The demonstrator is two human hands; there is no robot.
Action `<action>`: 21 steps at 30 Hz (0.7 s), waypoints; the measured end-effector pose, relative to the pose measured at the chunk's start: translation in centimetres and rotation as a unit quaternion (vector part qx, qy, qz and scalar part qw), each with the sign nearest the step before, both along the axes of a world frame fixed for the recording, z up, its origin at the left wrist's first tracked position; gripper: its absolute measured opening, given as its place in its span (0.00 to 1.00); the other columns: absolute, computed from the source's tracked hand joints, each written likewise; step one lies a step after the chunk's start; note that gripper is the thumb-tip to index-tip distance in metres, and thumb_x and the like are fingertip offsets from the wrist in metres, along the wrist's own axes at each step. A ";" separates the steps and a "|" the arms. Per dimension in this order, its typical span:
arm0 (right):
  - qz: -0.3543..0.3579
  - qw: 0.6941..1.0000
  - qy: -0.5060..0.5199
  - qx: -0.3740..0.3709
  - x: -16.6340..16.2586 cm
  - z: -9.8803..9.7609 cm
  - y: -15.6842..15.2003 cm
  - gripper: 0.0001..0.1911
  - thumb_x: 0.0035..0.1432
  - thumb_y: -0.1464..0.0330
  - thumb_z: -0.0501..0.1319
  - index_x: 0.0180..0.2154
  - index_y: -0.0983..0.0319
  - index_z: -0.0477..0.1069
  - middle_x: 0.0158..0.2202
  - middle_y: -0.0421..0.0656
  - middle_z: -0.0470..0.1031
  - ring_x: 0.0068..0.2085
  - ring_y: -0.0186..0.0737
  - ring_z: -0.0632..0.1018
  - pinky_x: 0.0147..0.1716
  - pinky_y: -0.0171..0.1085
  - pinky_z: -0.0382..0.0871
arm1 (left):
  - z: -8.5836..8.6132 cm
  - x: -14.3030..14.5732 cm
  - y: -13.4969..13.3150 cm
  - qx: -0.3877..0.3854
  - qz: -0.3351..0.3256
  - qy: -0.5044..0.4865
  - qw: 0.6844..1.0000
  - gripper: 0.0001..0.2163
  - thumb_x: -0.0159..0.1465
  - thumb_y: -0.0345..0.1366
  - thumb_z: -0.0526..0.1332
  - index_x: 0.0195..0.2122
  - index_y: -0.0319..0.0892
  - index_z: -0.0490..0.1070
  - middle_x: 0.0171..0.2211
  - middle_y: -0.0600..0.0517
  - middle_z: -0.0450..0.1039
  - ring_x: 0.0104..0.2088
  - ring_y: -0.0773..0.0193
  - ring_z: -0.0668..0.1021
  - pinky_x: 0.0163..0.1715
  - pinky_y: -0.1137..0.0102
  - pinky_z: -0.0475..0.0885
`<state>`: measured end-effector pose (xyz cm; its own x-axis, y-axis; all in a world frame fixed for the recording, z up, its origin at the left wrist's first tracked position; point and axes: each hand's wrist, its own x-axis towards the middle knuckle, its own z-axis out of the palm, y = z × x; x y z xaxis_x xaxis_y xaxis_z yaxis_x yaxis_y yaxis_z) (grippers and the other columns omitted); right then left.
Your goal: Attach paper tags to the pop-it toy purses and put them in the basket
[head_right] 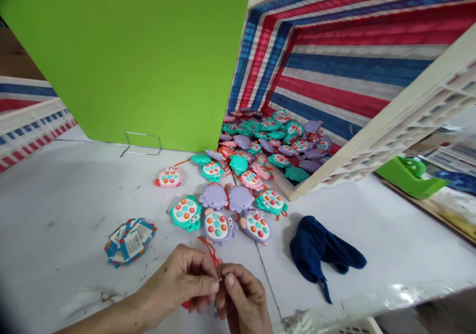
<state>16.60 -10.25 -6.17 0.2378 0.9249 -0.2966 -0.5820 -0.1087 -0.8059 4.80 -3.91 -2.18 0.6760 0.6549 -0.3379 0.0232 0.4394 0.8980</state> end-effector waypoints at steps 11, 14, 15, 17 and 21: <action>-0.043 0.998 0.033 0.011 -0.1 -1.6 -0.2 0.09 0.38 0.64 0.71 0.25 0.58 0.76 0.24 0.34 0.72 0.16 0.21 0.63 0.17 0.27 0.59 | 0.6 -0.1 0.3 -0.001 0.000 0.065 0.998 0.09 0.46 0.38 0.61 0.20 0.36 0.69 0.15 0.54 0.67 0.16 0.72 0.66 0.18 0.76 0.60; -0.037 0.999 0.031 0.013 -0.4 -1.2 -0.1 0.09 0.37 0.64 0.71 0.24 0.58 0.75 0.23 0.34 0.71 0.17 0.21 0.63 0.18 0.26 0.58 | 0.6 -0.2 0.5 -0.001 -0.004 0.063 0.998 0.08 0.46 0.38 0.61 0.20 0.36 0.68 0.15 0.55 0.66 0.17 0.71 0.66 0.19 0.76 0.61; -0.033 0.999 0.027 0.015 -0.5 -1.0 -0.1 0.09 0.37 0.64 0.71 0.24 0.58 0.75 0.21 0.33 0.69 0.17 0.21 0.63 0.18 0.26 0.58 | 0.5 -0.3 0.5 -0.001 -0.004 0.057 0.998 0.08 0.46 0.38 0.61 0.20 0.36 0.68 0.15 0.55 0.66 0.17 0.71 0.66 0.19 0.76 0.61; -0.027 0.999 0.013 0.023 -0.5 -0.8 -0.1 0.08 0.38 0.63 0.71 0.24 0.58 0.75 0.19 0.33 0.68 0.17 0.22 0.63 0.18 0.27 0.57 | 0.1 -0.4 0.5 0.001 -0.002 0.039 0.999 0.08 0.46 0.37 0.60 0.20 0.36 0.68 0.15 0.56 0.65 0.17 0.72 0.66 0.19 0.76 0.62; -0.022 0.999 -0.021 0.038 -0.3 -0.9 -0.1 0.08 0.39 0.63 0.70 0.26 0.56 0.76 0.19 0.34 0.69 0.16 0.23 0.64 0.19 0.28 0.59 | -0.6 -0.6 0.5 0.001 0.004 0.031 1.000 0.08 0.46 0.37 0.60 0.20 0.36 0.68 0.14 0.56 0.64 0.16 0.72 0.66 0.17 0.77 0.61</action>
<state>16.30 -10.32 -7.04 0.2894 0.9329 -0.2141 -0.5505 -0.0208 -0.8346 4.21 -3.43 -2.76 0.6486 0.6611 -0.3771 0.0750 0.4375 0.8961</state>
